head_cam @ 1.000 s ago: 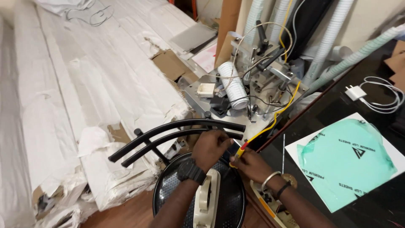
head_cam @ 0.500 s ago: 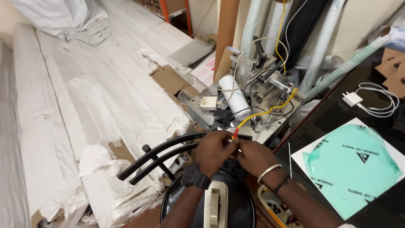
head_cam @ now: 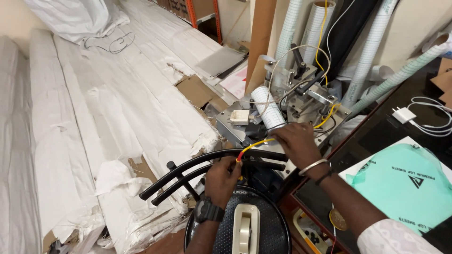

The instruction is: The person solders wires onto a small round LED light component at a workbench. They hold the component steady with one hand while applying a heated soldering iron and solder wire to the wire joints, occasionally repositioning the component and adjusting the solder spool, then continue soldering additional joints.

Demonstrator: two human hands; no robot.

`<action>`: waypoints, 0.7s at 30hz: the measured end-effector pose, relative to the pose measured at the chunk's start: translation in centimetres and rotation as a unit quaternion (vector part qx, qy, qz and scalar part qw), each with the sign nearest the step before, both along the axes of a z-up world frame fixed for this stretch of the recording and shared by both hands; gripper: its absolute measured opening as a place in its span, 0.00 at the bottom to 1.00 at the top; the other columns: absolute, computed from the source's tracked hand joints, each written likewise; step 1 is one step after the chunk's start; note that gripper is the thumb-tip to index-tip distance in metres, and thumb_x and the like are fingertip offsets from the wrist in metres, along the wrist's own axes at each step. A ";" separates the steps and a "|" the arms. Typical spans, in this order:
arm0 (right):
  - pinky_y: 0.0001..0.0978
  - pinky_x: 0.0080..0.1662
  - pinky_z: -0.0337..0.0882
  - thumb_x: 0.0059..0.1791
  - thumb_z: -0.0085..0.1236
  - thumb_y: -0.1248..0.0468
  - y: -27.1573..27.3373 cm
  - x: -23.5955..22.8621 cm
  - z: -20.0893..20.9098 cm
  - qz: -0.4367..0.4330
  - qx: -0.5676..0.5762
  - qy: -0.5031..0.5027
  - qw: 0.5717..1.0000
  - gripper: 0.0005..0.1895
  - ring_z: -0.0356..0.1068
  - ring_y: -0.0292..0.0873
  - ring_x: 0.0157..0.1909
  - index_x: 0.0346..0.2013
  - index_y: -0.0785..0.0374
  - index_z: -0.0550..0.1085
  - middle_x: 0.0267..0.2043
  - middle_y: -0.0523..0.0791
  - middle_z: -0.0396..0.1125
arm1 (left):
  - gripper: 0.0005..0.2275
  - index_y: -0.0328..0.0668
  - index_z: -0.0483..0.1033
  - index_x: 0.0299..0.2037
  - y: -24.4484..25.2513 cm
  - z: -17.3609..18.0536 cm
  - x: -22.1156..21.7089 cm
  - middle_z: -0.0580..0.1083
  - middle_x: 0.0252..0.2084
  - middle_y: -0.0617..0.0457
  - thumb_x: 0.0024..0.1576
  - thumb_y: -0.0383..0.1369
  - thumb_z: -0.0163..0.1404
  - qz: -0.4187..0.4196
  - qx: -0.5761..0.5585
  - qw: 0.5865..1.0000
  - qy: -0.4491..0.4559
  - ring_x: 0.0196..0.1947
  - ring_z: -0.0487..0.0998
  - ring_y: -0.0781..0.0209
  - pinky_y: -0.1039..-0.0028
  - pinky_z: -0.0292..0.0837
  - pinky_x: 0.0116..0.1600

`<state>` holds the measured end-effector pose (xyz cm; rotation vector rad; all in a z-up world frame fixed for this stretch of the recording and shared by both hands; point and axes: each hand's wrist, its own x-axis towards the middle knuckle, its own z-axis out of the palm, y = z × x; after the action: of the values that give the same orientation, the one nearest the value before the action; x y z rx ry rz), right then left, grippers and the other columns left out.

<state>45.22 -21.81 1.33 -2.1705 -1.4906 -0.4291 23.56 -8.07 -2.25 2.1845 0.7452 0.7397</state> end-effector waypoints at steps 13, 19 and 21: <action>0.46 0.53 0.68 0.53 0.55 0.60 -0.1 -2.4 -0.6 0.072 0.020 0.152 0.986 0.13 0.73 0.54 0.52 0.49 0.60 0.78 0.49 0.49 0.75 | 0.14 0.37 0.80 0.47 0.2 -1.9 0.3 0.80 0.35 0.43 0.56 0.37 0.59 -0.015 -0.008 0.999 -0.051 0.33 0.81 0.48 0.62 0.75 0.38; 0.45 0.59 0.67 0.54 0.55 0.59 -4.1 -3.8 0.3 0.085 0.082 0.169 0.978 0.16 0.71 0.54 0.57 0.54 0.63 0.75 0.55 0.51 0.72 | 0.18 0.40 0.77 0.53 -0.1 0.2 -1.1 0.78 0.28 0.48 0.53 0.35 0.61 -0.015 -0.150 0.989 0.003 0.28 0.78 0.58 0.66 0.74 0.35; 0.44 0.60 0.67 0.54 0.54 0.59 -6.7 -5.1 0.4 0.068 0.088 0.176 0.978 0.16 0.70 0.54 0.59 0.55 0.64 0.74 0.56 0.52 0.71 | 0.19 0.40 0.77 0.53 -0.5 -1.8 -2.4 0.78 0.31 0.50 0.53 0.35 0.61 0.011 -0.171 0.985 -0.011 0.30 0.78 0.62 0.69 0.75 0.37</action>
<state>40.14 -28.51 1.73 -1.8753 -1.3370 -0.1155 21.18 -8.54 -4.04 1.8569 0.8199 0.5954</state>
